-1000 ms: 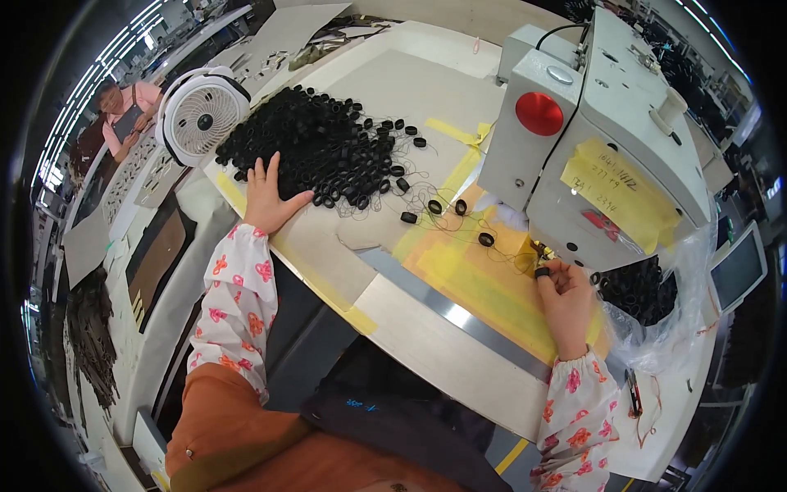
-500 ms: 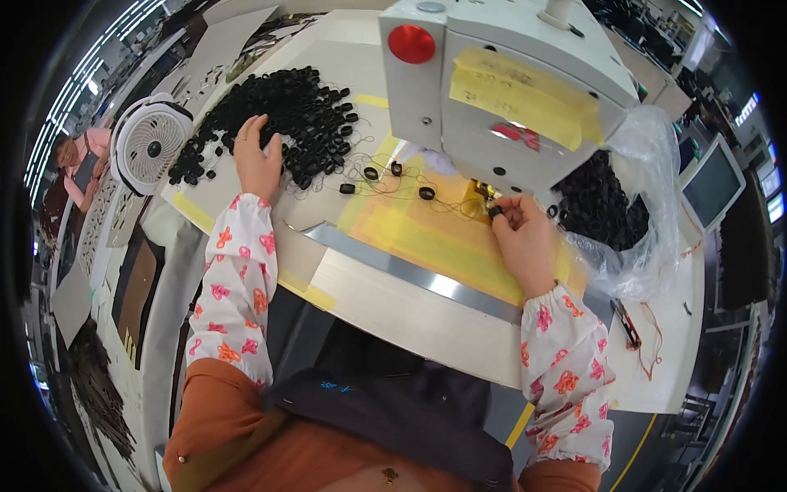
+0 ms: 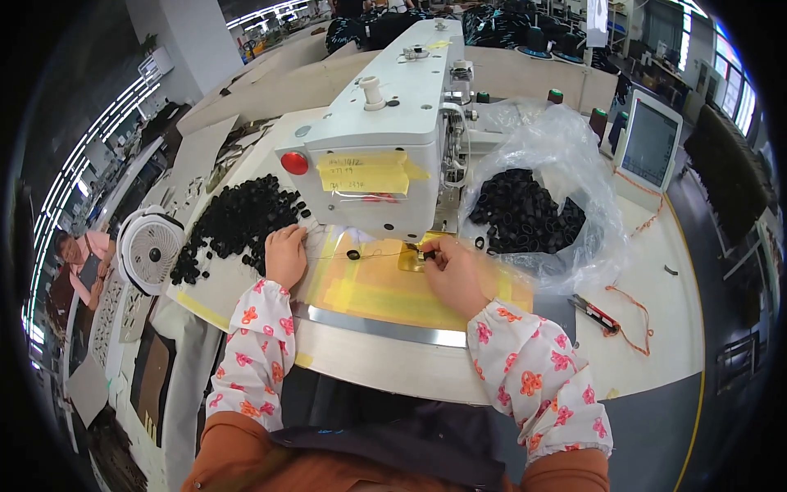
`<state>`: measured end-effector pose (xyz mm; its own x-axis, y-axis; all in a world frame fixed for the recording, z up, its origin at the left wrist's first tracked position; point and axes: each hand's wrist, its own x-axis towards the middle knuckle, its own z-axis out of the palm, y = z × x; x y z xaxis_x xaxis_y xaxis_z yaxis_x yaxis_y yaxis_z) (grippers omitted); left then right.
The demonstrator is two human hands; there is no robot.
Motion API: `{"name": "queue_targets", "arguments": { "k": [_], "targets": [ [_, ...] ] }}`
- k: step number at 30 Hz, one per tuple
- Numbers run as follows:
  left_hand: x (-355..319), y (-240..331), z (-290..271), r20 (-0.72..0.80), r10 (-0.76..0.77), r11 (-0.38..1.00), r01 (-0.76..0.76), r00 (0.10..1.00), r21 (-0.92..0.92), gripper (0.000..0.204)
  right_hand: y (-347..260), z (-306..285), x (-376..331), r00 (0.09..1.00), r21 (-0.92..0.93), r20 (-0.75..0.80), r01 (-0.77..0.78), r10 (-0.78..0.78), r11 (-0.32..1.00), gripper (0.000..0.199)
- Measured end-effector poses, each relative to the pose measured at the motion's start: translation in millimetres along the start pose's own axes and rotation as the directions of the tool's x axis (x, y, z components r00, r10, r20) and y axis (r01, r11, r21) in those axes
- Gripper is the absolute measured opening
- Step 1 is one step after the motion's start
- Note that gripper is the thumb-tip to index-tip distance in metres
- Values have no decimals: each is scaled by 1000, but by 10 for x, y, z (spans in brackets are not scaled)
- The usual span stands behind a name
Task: The recorder is assembling small black components and metal rings onto a yellow strap at a workstation.
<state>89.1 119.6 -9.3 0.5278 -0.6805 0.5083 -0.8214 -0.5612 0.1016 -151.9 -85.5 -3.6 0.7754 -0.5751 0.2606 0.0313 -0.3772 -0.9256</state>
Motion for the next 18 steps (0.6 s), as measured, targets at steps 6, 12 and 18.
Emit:
{"name": "queue_targets", "arguments": {
  "k": [6, 12, 18],
  "targets": [
    [200, 1085, 0, 145, 404, 912, -385, 903, -140, 17, 159, -39, 88, 996, -20, -56, -65, 63, 998, 14],
    [94, 1382, 241, -30, 253, 894, -246, 967, -375, 23, 153, 55, 75, 995, 34, -1, -100, 100, 994, 14],
    [121, 1490, 406, 123, 220, 901, -154, 968, -407, 22, 150, -59, 64, 983, 24, -69, -172, 173, 985, 14]
  ]
}}
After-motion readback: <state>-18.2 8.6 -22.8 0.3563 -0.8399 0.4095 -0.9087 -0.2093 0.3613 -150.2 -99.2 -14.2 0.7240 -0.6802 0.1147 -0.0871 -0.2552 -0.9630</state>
